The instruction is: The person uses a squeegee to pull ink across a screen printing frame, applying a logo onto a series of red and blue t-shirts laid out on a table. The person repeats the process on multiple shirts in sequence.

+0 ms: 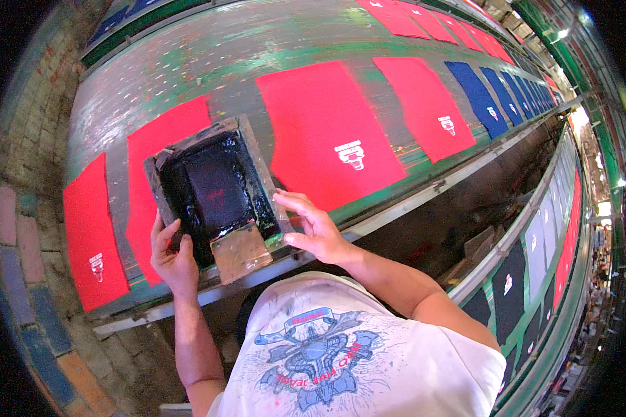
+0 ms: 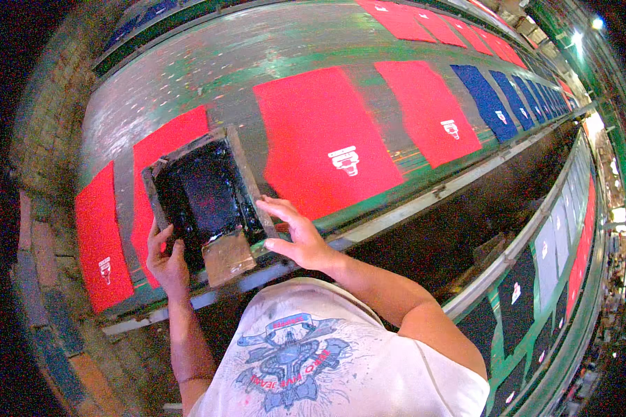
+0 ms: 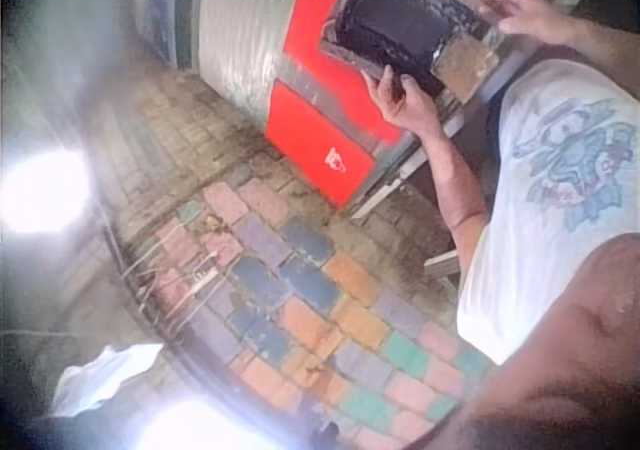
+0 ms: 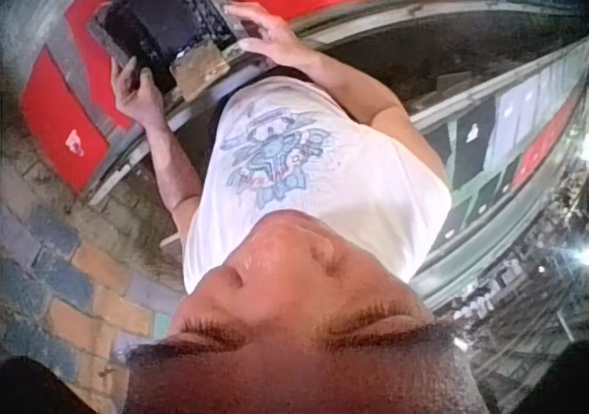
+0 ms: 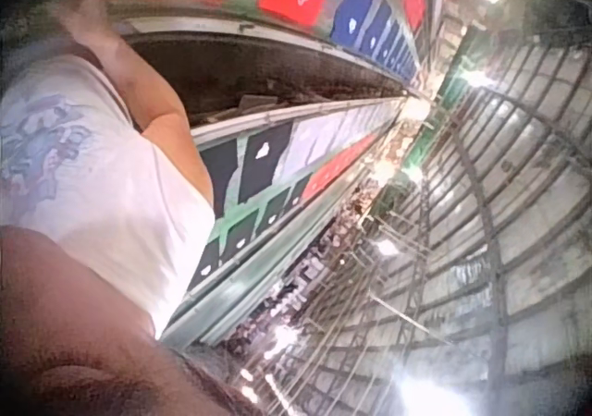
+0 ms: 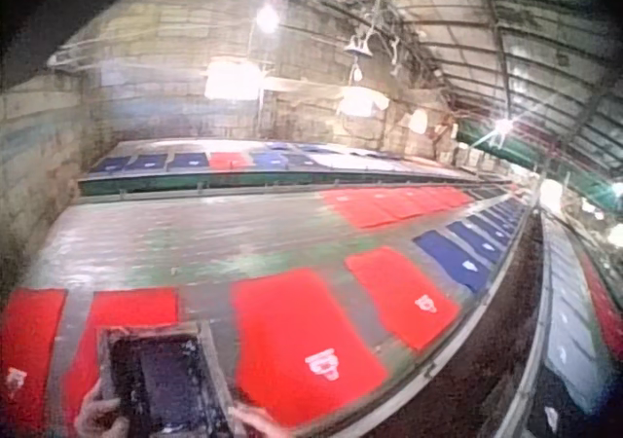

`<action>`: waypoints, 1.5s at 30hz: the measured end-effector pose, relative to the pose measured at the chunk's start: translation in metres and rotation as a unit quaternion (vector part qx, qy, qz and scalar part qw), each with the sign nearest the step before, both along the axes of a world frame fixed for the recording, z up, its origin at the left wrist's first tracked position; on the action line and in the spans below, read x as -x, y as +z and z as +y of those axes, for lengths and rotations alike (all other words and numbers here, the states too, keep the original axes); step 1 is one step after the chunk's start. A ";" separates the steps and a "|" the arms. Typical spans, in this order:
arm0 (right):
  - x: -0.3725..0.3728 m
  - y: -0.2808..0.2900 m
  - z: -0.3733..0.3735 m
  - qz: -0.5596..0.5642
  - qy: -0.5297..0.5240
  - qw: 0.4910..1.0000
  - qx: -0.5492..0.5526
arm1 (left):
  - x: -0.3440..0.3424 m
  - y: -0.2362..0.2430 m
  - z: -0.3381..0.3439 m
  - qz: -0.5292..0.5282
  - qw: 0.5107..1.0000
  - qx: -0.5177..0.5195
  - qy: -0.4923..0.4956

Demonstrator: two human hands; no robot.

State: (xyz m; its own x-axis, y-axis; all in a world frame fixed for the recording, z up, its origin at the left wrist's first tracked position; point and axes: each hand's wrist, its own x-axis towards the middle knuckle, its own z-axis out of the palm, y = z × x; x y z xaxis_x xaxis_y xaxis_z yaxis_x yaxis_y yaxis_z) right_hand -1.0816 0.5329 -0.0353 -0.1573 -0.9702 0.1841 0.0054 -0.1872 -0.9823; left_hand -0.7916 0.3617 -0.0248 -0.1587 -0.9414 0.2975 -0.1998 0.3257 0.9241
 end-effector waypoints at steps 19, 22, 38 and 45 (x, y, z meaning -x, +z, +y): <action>0.275 -0.043 0.136 0.004 -0.144 0.986 -0.083 | 0.312 -0.066 0.128 0.095 0.990 -0.070 -0.072; 0.282 -0.048 0.138 0.011 -0.146 0.985 -0.090 | 0.318 -0.072 0.130 0.125 0.985 -0.090 -0.077; 0.292 -0.053 0.138 -0.009 -0.147 0.983 -0.107 | 0.326 -0.087 0.138 0.140 0.978 -0.147 -0.058; 0.294 -0.051 0.138 0.017 -0.144 0.982 -0.119 | 0.327 -0.089 0.136 0.112 0.982 -0.143 -0.048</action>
State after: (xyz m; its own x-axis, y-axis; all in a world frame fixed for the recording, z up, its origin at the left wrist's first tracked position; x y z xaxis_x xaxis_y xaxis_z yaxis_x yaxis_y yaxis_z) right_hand -1.3758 0.6713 -0.0861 -0.4289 -0.9027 -0.0334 -0.0483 0.0598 -0.9970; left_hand -1.1189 0.4975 -0.1137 -0.2105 -0.9757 0.0615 0.0380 0.0547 0.9978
